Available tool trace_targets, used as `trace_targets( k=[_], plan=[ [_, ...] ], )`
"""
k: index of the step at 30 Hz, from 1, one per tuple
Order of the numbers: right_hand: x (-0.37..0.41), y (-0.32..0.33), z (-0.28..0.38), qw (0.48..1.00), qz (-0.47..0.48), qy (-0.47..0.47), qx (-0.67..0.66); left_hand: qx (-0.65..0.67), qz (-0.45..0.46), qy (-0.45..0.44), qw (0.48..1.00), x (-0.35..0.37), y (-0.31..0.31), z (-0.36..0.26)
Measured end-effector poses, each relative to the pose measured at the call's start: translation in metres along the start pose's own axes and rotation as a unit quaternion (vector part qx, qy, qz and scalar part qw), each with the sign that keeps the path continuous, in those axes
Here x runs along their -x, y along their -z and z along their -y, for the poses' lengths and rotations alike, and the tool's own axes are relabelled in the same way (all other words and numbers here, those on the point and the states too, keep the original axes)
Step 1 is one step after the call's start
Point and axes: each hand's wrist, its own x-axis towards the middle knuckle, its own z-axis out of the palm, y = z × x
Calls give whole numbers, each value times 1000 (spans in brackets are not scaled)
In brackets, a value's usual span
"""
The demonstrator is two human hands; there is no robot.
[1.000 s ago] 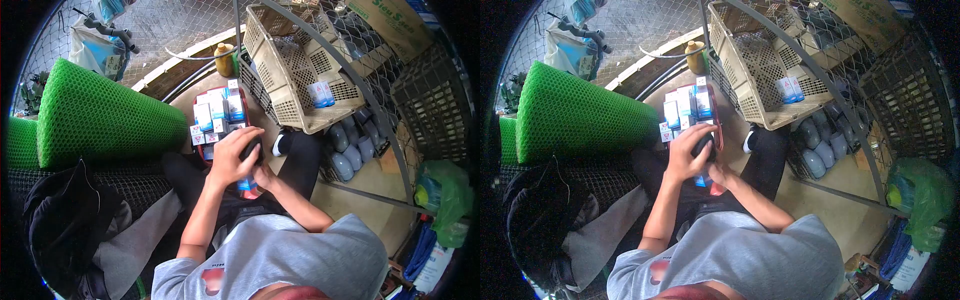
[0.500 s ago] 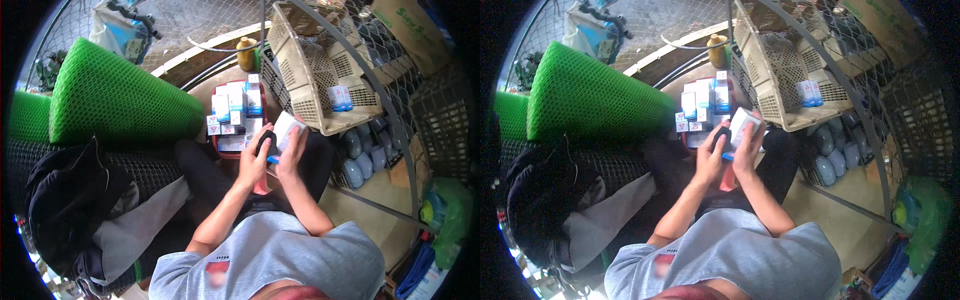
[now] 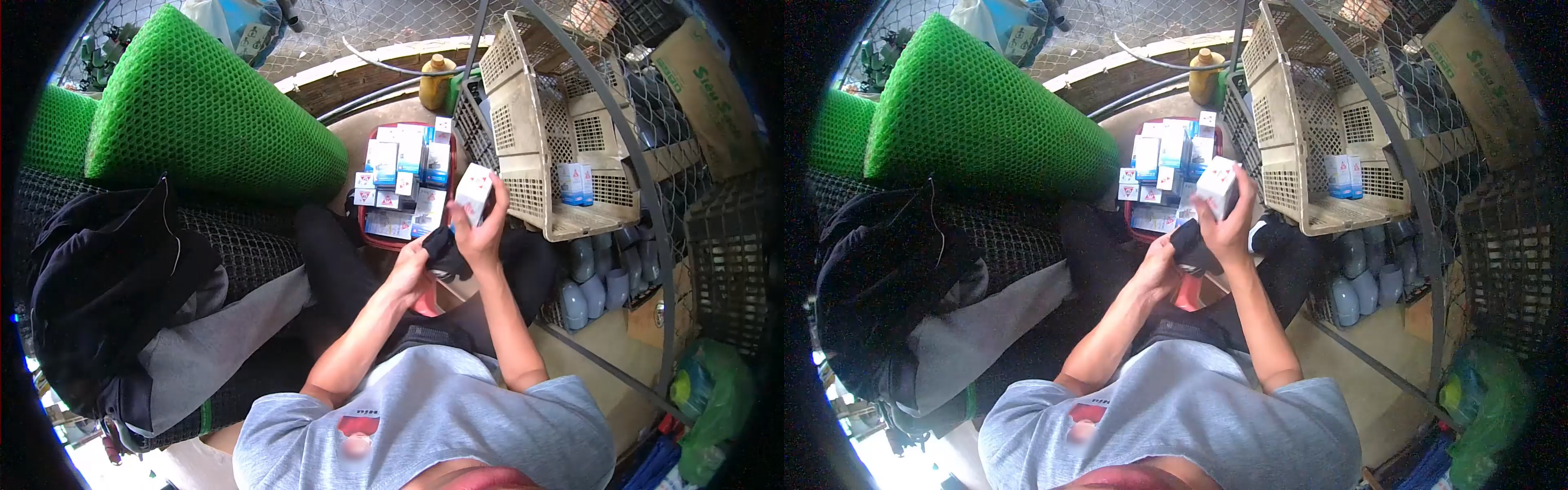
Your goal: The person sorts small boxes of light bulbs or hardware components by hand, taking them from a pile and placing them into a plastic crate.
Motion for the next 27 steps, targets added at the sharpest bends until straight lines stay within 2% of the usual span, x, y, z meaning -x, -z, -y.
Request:
trace_targets(
  k=[2,4,5,7,9,11,13,14,15,17,18,22,27],
  plan=[
    [-3,-14,-18,978,-28,-201,-46,16,6,-4,1000,4,13,-13],
    [0,-28,-56,965,-3,-263,12,2,-11,-13,1000,7,26,-33],
    [8,-37,-79,951,5,-308,21,-7,-4,-57,998,4,41,-37],
    [20,-60,-131,911,2,-412,25,-61,-93,-56,992,0,63,-52],
    [35,-88,-199,905,13,-410,115,-55,-126,-84,987,1,77,-62],
    [24,-108,-219,893,13,-415,175,-62,-140,-98,983,0,94,-66],
    [10,-120,-230,901,70,-412,120,-59,-157,-95,981,1,101,-67],
    [25,-135,-267,917,93,-359,149,-57,-173,-92,979,2,104,-67],
    [27,-136,-271,917,94,-359,148,-57,-174,-93,979,2,108,-64],
    [29,-142,-278,859,283,-402,144,-65,-196,-72,976,1,114,-57],
    [22,-137,-254,867,279,-394,119,-56,-199,-63,976,0,116,-54],
    [35,-141,-243,875,293,-347,166,-109,-187,-46,975,0,119,-50],
    [65,-134,-239,897,316,-280,131,-99,-188,-38,976,-7,118,-52]
  ],
)
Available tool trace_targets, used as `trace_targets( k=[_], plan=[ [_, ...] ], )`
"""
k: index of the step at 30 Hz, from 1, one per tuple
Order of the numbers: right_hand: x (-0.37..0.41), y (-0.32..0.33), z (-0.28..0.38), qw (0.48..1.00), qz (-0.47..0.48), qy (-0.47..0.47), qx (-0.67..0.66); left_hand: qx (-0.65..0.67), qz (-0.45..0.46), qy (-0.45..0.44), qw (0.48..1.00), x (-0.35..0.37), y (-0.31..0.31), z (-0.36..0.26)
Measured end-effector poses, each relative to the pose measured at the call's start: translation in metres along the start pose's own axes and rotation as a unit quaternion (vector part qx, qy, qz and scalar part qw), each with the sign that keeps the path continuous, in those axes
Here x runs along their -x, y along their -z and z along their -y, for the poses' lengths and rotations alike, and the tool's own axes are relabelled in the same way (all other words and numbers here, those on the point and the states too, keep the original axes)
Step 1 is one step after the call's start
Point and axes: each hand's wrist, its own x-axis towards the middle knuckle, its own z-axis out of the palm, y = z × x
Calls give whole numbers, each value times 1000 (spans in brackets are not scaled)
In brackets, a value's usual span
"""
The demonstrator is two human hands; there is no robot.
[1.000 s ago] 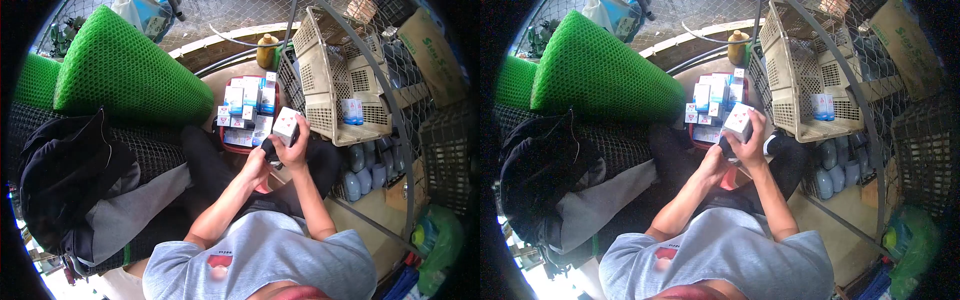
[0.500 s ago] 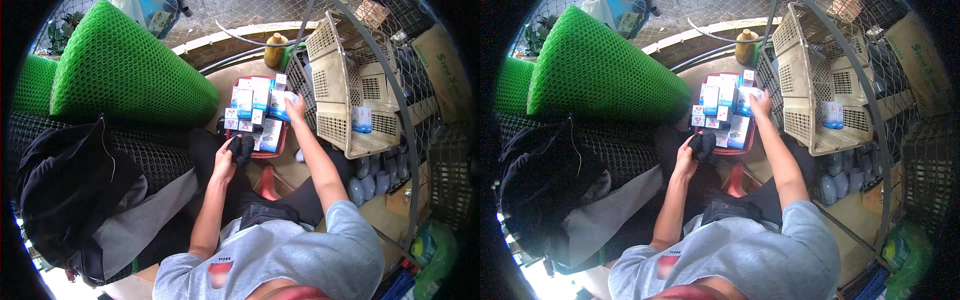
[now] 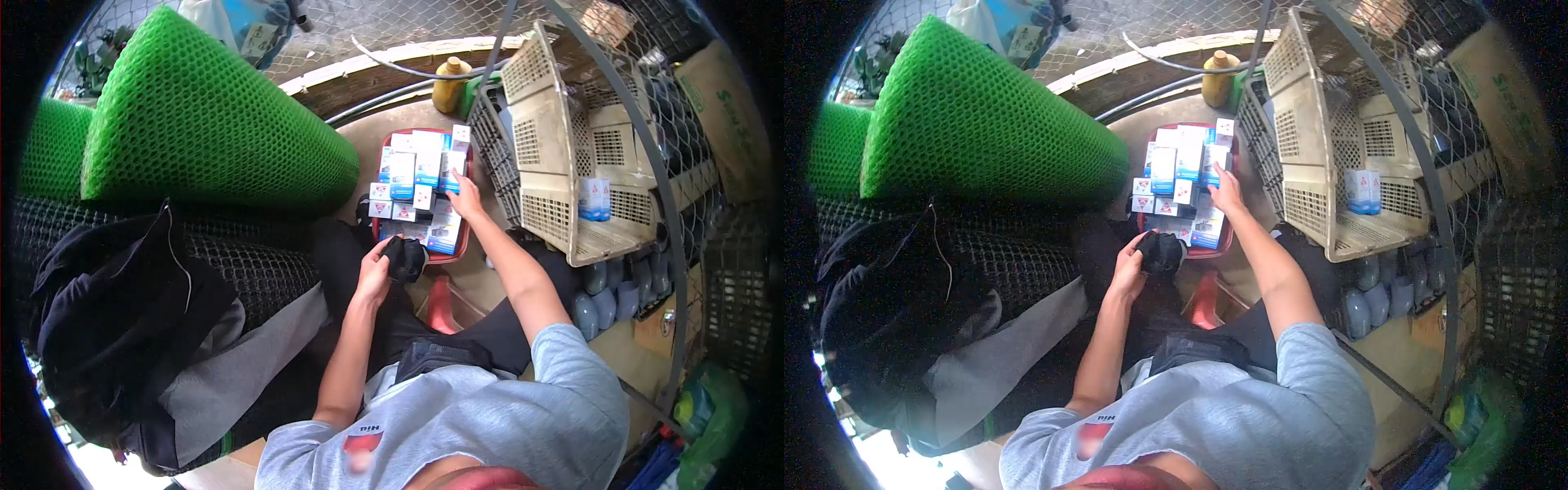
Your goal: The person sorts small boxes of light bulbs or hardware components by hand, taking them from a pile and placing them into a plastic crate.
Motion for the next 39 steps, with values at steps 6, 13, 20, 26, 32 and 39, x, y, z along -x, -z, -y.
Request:
trace_targets(
  k=[6,13,20,26,32,39],
  plan=[
    [27,36,31,993,-100,42,-55,-17,44,-22,999,-2,13,9],
    [155,250,183,958,-111,180,-196,-18,47,-25,998,-1,-1,-3],
    [59,368,-18,978,-166,-95,-79,-12,45,-52,998,-19,-19,-19],
    [53,360,-115,935,23,-229,269,15,44,-64,997,-33,-4,-2],
    [54,357,-103,898,13,-233,374,12,2,-48,999,-35,21,20],
    [58,362,-75,945,-68,-157,278,69,14,-55,996,-34,28,14]
  ],
)
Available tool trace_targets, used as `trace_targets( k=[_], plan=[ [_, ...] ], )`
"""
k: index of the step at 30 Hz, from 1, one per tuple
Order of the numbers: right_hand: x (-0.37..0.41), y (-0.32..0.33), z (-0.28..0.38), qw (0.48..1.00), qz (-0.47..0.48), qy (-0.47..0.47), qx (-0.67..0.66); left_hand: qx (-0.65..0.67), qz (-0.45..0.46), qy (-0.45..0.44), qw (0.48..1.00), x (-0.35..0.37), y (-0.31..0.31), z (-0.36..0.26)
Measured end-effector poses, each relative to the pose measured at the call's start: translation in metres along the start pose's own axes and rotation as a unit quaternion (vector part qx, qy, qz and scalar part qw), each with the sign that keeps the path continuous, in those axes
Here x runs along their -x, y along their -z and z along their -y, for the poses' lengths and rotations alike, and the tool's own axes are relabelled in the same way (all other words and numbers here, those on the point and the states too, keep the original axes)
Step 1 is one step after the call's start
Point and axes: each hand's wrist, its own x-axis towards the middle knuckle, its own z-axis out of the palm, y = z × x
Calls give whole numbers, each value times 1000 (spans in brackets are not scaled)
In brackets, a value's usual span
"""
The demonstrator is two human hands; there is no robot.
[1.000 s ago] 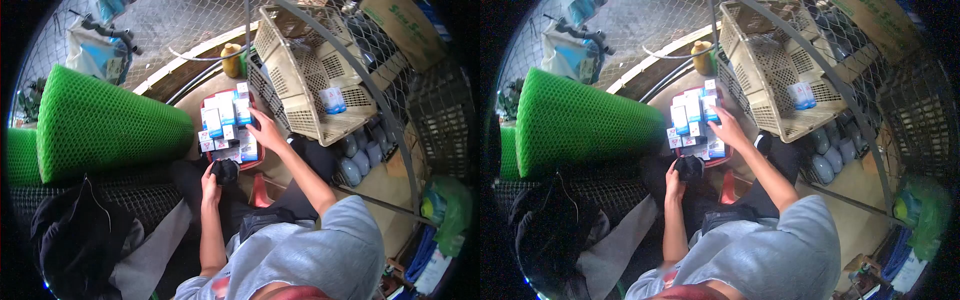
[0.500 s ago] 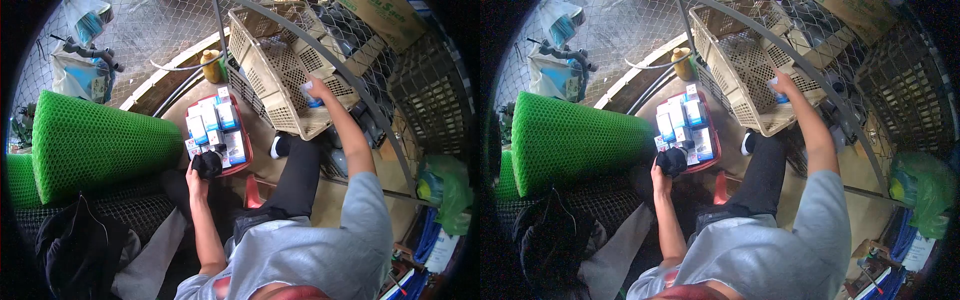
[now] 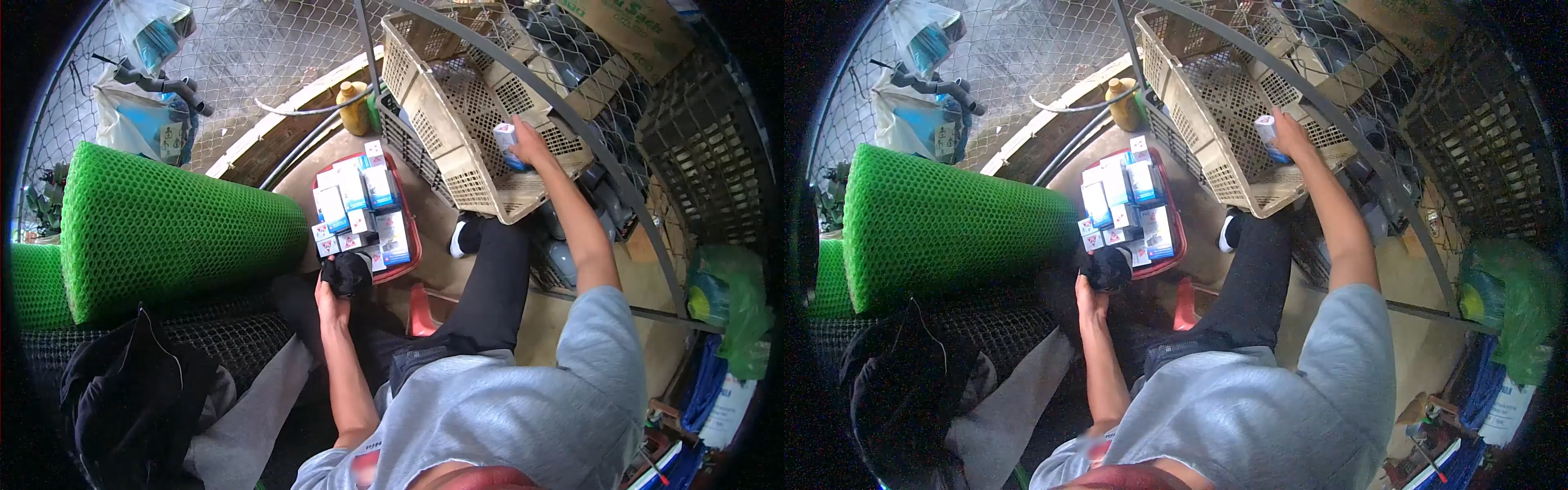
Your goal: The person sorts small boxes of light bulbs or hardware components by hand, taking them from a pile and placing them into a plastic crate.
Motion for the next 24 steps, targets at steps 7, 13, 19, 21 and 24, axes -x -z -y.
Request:
trace_targets(
  k=[7,13,19,21,24],
  plan=[
    [145,84,94,948,-222,119,-194,41,19,33,998,6,-18,1],
    [239,79,158,772,-311,111,-543,154,129,49,978,15,-64,0],
    [261,9,228,655,-113,100,-741,107,187,-54,975,69,-205,-28],
    [258,-12,253,669,-172,131,-711,-155,215,-242,933,84,-229,-33],
    [237,-9,266,664,-140,78,-730,-545,229,-431,682,91,-232,-32]
  ],
)
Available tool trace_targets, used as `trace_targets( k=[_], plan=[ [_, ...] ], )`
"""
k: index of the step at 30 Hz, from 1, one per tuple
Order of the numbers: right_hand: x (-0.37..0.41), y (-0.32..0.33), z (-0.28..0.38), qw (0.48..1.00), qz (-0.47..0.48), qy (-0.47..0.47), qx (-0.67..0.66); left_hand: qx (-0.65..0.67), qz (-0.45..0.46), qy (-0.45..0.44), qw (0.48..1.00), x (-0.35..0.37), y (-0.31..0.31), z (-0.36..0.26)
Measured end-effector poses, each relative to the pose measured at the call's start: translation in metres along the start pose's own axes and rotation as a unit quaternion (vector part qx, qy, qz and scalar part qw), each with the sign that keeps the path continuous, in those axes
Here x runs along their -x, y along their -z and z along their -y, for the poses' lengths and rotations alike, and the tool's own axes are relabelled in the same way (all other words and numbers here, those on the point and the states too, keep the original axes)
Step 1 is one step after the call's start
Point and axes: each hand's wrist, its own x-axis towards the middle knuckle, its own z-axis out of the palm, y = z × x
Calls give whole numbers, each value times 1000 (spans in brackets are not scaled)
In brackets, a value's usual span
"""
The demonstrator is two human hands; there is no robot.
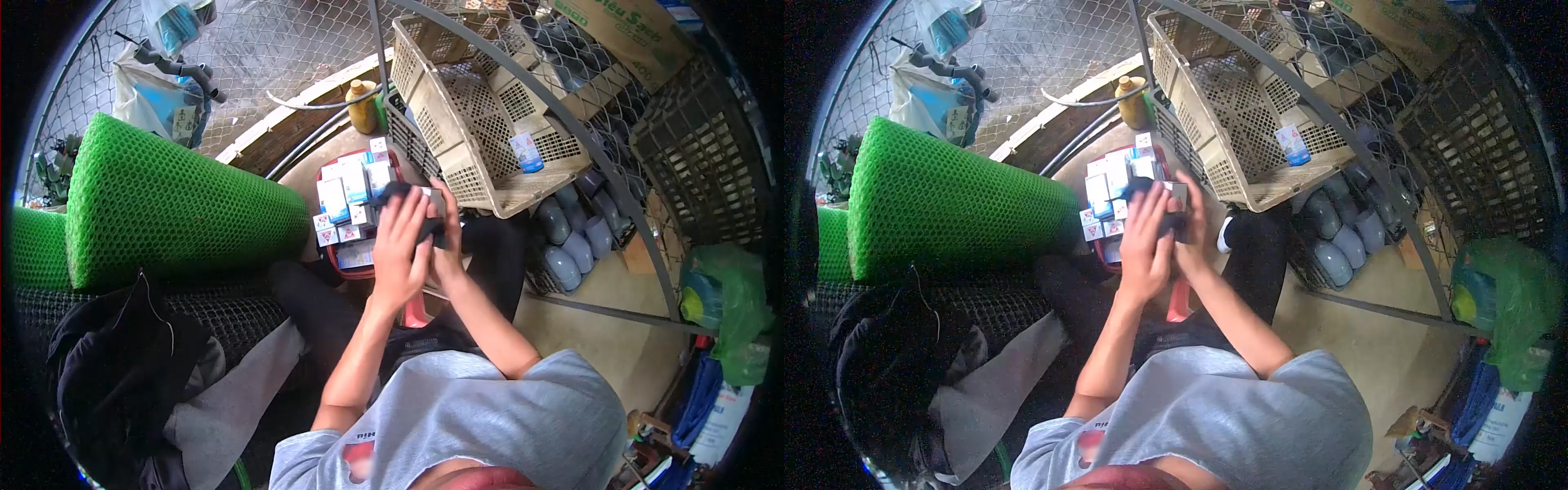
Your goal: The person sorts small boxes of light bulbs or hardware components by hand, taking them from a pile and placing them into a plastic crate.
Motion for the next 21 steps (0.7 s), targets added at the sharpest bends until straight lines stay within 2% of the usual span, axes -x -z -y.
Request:
trace_targets(
  k=[1,3,4,5,7,8,9,11,13,15,16,18,19,20,21],
  plan=[
    [3,0,2,989,-27,-127,-65,-25,40,1,999,4,1,-2],
    [-2,9,-2,938,23,-214,-272,-23,113,-33,993,11,5,5],
    [5,14,-17,982,90,-124,-112,-22,128,-48,990,15,7,10],
    [17,20,-28,944,118,-138,-276,-23,143,-61,988,19,10,17],
    [38,18,-44,955,137,-151,-215,-21,125,-58,990,21,20,34],
    [49,17,-45,965,131,-201,-109,34,69,-15,997,21,21,41],
    [50,7,-18,959,166,-190,-131,90,12,28,995,23,20,47],
    [48,3,-15,980,177,-87,28,239,-47,114,963,34,10,58],
    [40,4,-30,989,115,-76,55,313,-78,159,933,41,-6,37],
    [32,4,-50,989,42,-111,-90,238,-33,110,964,49,-7,30],
    [24,6,-61,934,29,-198,-296,210,-4,106,972,53,-4,25],
    [18,13,-61,923,49,-254,-285,182,22,103,978,50,3,24],
    [18,11,-54,919,59,-266,-285,143,55,62,986,44,12,30],
    [19,11,-52,973,124,-137,-135,105,85,23,991,39,18,37],
    [19,7,-47,983,182,2,17,90,65,17,994,36,20,45]
  ],
)
